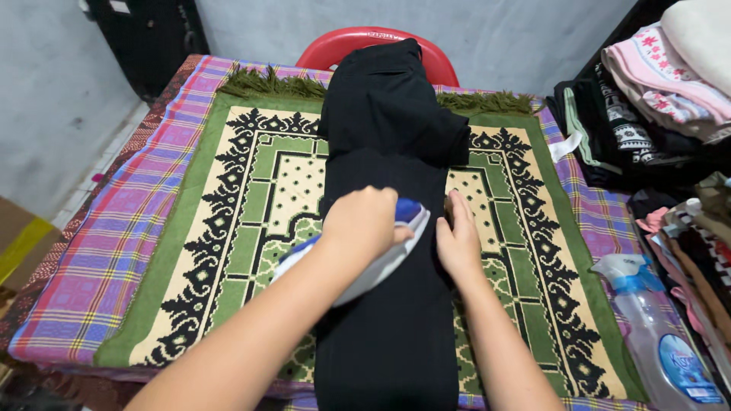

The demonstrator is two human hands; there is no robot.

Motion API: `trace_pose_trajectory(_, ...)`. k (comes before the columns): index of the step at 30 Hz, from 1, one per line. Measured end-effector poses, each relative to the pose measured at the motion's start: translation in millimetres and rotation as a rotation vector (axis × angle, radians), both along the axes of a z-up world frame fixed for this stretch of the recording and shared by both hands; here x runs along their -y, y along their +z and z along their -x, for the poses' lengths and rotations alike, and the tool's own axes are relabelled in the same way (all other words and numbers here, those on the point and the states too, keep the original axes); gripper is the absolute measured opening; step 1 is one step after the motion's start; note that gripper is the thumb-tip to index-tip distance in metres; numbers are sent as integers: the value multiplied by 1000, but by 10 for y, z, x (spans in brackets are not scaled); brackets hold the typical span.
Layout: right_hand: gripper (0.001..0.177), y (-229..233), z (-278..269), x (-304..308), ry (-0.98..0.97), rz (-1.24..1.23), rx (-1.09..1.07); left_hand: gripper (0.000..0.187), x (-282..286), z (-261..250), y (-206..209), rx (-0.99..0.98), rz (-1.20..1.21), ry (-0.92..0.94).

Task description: The person irons a pair of black trousers laid on a patterned mat. They smooth the fabric with their hands, use a blue and white iron to press the legs and waist, and occasionally spray water from a bottle onto the trousers before continuing to iron.

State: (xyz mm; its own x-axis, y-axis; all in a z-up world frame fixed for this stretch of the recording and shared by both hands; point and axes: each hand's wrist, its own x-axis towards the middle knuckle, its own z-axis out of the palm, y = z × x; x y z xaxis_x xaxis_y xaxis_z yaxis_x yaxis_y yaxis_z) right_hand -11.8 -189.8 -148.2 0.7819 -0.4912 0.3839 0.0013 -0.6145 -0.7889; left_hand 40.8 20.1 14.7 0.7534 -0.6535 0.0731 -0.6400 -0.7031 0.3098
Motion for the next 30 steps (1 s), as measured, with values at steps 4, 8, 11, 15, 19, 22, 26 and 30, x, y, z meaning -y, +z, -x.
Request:
trace_pose_trajectory(4,55,-18,-11,40,-4,-24,2,51,38,-8,39,-30,-25,16)
trace_pose_trajectory(8,53,-54,-23,48,-31,64,3,47,298,-276,5,14,20,10)
trace_pose_trajectory(11,52,-71,-58,52,-78,225,23,44,585,-507,16,19,53,42)
trace_pose_trajectory(15,49,-116,-41,85,-74,117,74,45,828,-654,28,-10,49,78)
trace_pose_trajectory(19,49,-150,-63,115,-70,33,107,49,726,-585,45,10,31,41)
trace_pose_trajectory(22,47,-165,-39,179,-79,-58,95,48,523,-375,36,25,6,-57)
trace_pose_trajectory(26,49,-109,-32,231,-113,-415,92,48,268,15,-13,37,44,-104)
trace_pose_trajectory(30,45,4,6,277,-129,-673,181,47,327,-27,-48,-30,23,-71)
